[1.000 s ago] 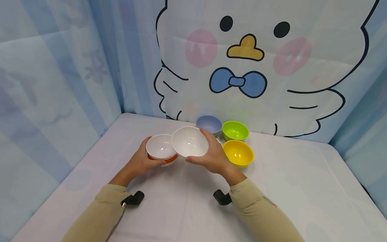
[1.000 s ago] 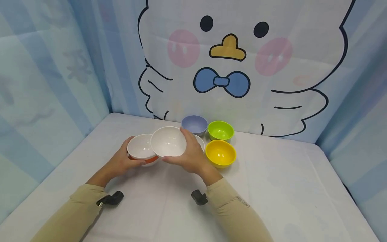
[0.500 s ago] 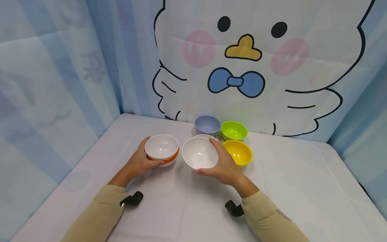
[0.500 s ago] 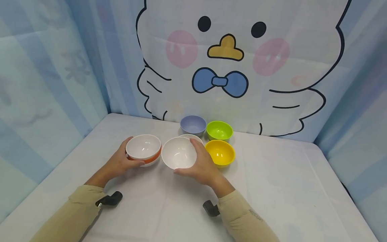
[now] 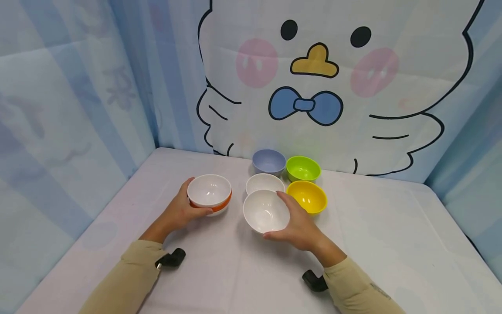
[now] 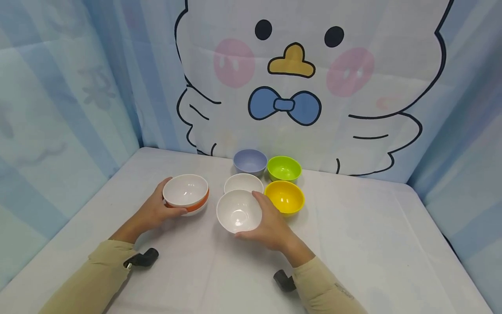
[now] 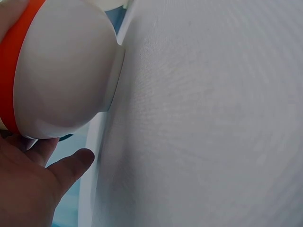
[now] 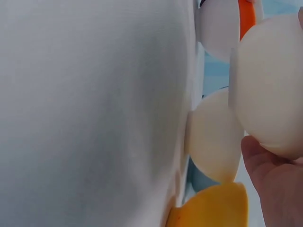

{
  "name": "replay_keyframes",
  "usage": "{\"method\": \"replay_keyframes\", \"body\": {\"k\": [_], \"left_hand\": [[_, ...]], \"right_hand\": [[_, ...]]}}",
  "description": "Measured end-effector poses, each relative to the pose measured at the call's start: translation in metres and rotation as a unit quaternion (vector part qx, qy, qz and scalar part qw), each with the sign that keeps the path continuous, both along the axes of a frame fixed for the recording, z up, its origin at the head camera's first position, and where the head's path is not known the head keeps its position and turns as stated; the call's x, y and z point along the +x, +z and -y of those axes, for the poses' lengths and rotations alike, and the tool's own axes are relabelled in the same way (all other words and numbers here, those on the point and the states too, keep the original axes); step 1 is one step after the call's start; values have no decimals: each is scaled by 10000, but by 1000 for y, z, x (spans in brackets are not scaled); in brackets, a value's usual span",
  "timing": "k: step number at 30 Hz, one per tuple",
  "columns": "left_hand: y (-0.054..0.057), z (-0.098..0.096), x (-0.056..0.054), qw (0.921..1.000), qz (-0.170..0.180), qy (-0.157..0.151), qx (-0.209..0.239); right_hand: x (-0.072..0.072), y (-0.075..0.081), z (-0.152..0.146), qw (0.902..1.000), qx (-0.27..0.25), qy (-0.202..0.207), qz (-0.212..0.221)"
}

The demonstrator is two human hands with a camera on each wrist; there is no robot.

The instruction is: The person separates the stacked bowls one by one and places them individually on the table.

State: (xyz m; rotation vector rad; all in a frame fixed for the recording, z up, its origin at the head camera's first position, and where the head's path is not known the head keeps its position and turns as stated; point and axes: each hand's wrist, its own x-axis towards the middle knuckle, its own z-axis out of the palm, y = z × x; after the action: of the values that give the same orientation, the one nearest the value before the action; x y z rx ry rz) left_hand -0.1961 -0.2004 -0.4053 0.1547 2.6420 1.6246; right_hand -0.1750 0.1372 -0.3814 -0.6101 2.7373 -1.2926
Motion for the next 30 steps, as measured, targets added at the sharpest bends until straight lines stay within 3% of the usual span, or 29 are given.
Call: {"method": "replay_keyframes", "body": {"k": [17, 30], "left_hand": [[-1, 1, -1, 10000, 37, -12, 59], [1, -1, 0, 9999, 117, 47, -67]], "right_hand": [[8, -8, -4, 9992, 321, 216, -31], [7, -11, -7, 9962, 484, 714, 130]]}}
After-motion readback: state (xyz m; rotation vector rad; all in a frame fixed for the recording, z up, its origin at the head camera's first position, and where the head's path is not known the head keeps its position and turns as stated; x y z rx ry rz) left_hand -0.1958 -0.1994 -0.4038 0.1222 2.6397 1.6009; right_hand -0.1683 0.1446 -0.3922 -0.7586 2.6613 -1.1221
